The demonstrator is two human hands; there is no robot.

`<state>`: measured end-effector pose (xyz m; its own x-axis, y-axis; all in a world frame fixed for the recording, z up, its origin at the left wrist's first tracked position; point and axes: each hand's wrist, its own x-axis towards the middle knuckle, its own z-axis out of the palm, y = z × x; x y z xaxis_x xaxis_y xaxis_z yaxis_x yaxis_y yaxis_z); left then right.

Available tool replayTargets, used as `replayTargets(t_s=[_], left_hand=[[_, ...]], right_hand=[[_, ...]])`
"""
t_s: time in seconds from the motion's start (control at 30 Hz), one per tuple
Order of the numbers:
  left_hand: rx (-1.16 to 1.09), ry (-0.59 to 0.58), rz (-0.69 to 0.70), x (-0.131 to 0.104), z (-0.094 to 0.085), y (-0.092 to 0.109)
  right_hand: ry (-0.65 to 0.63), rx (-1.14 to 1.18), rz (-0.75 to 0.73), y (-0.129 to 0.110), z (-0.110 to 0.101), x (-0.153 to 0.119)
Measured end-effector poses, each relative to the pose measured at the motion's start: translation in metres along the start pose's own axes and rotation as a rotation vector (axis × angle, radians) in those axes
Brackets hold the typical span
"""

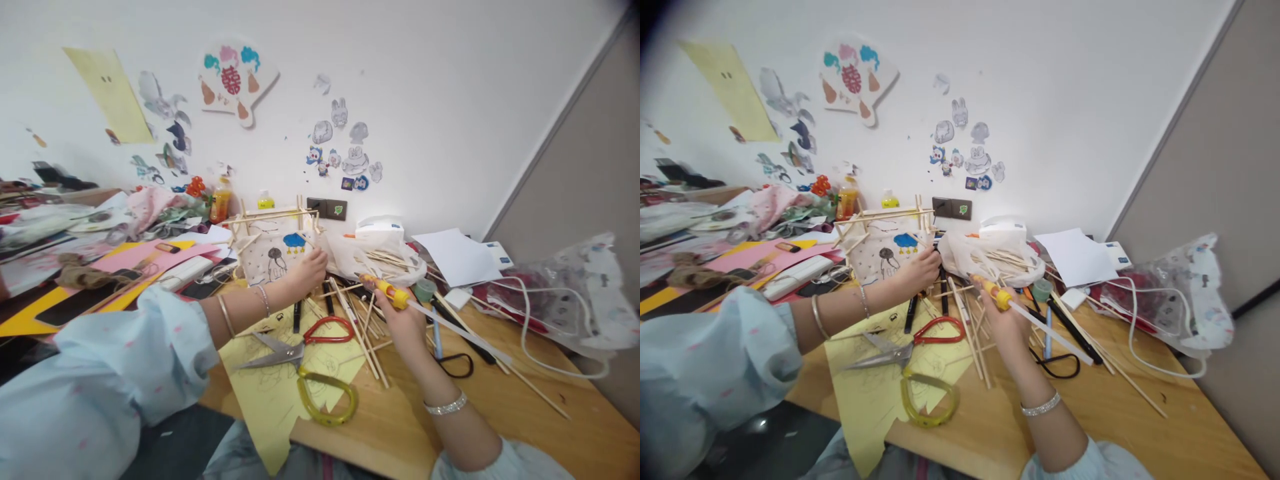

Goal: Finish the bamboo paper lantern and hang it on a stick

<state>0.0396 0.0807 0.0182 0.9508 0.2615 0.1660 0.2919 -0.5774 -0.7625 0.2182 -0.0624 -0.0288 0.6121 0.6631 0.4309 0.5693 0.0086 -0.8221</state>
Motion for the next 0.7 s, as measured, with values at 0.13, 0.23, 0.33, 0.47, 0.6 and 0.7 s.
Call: replayTargets(t_s=[0.13, 0.23, 0.33, 0.47, 0.6, 0.7], left_hand=[[-0.064, 0.001, 0.028, -0.007, -0.009, -0.011], [-0.142, 0.091, 0.045, -0.026, -0.018, -0.016], [-0.184, 0.163, -0.098, -0.054, -0.020, -0.011], [-0.249, 0.144, -0.423, -0.080, -0.014, 0.014], [-0.259, 0.166, -0.742, -0.079, -0.011, 0.043], [-0.230, 0.127, -0.786, -0.070, -0.010, 0.051]], right_hand=[[-0.029, -0.006, -0.041, -0.007, -0.003, -0.002], [-0.035, 0.014, -0.049, -0.013, -0.004, -0.004], [-0.051, 0.032, -0.058, -0.014, -0.003, -0.006], [-0.115, 0.010, -0.050, -0.010, 0.004, -0.011], [-0.187, 0.006, -0.019, -0.007, 0.009, -0.017], [-0.240, 0.113, 0.009, -0.009, 0.013, -0.020]])
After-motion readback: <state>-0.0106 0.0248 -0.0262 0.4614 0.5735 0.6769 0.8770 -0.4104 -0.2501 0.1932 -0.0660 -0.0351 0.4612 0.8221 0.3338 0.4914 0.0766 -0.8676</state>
